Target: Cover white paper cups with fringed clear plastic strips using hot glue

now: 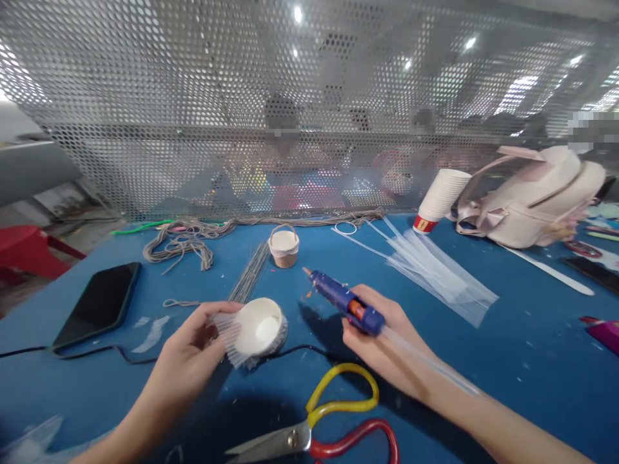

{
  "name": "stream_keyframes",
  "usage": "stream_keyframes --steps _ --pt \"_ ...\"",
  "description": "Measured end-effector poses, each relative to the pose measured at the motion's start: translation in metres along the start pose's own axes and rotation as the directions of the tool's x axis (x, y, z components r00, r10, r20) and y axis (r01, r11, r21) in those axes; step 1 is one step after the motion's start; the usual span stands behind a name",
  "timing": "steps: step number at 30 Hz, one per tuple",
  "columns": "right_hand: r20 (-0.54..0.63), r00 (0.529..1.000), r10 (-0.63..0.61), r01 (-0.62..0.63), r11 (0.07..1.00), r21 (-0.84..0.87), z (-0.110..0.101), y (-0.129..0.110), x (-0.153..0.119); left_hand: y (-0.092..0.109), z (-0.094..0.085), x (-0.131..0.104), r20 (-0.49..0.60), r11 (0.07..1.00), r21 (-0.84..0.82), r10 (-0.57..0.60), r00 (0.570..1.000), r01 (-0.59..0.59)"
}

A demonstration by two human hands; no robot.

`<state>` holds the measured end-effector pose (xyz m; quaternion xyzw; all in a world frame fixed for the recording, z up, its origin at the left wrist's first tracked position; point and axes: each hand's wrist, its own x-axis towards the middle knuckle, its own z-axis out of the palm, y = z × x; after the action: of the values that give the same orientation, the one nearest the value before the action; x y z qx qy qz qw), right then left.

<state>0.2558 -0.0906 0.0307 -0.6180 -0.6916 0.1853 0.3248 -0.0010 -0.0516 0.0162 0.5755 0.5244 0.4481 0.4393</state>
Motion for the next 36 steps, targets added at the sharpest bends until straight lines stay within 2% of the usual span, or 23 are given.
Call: stream_keyframes --steps 2,5,7,10,13,19,22,27,31,33,36 --pt "0.08 0.996 -0.032 0.025 0.996 0.081 0.004 -0.016 -0.011 0.0 0.001 -0.002 -0.004 1.0 -0.016 0.001 1.0 -0.001" --pt "0.2 0.97 -0.142 0.107 0.979 0.173 0.018 -0.029 -0.018 -0.001 0.001 -0.005 0.006 1.0 -0.024 0.021 1.0 -0.021" --pt "0.192 0.963 -0.187 0.151 0.97 0.189 0.029 -0.031 -0.018 -0.001 0.001 -0.004 0.006 0.998 -0.022 0.052 0.999 -0.051" --pt "0.154 0.973 -0.175 0.144 0.971 0.191 0.039 -0.031 -0.012 0.0 -0.001 -0.002 0.002 0.997 -0.003 0.08 0.997 -0.08" --pt "0.165 0.978 -0.13 0.096 0.975 0.199 0.036 -0.039 -0.005 0.0 -0.003 0.0 0.006 0.995 0.026 0.095 0.995 -0.095" --pt "0.284 0.957 -0.058 -0.014 0.969 0.248 0.02 -0.058 0.005 -0.003 -0.005 0.001 0.0 0.992 0.059 0.114 0.993 -0.114" --pt "0.272 0.96 -0.074 0.004 0.968 0.249 0.023 -0.058 0.005 -0.004 -0.004 -0.002 -0.017 0.989 0.072 0.132 0.991 -0.13" --pt "0.207 0.951 -0.228 0.208 0.971 0.113 0.038 -0.049 -0.001 -0.005 -0.001 -0.007 -0.017 0.989 0.081 0.127 0.992 -0.126" --pt "0.146 0.936 -0.319 0.319 0.947 0.025 0.046 -0.047 -0.003 -0.004 0.001 -0.009 -0.038 0.989 0.088 0.122 0.992 -0.118" --pt "0.146 0.931 -0.336 0.337 0.941 0.014 0.047 -0.049 -0.002 -0.004 0.002 -0.009 -0.035 0.986 0.091 0.141 0.989 -0.138" --pt "0.166 0.948 -0.271 0.269 0.963 0.036 0.049 -0.048 -0.003 -0.004 0.001 -0.008 -0.031 0.982 0.085 0.171 0.985 -0.168"
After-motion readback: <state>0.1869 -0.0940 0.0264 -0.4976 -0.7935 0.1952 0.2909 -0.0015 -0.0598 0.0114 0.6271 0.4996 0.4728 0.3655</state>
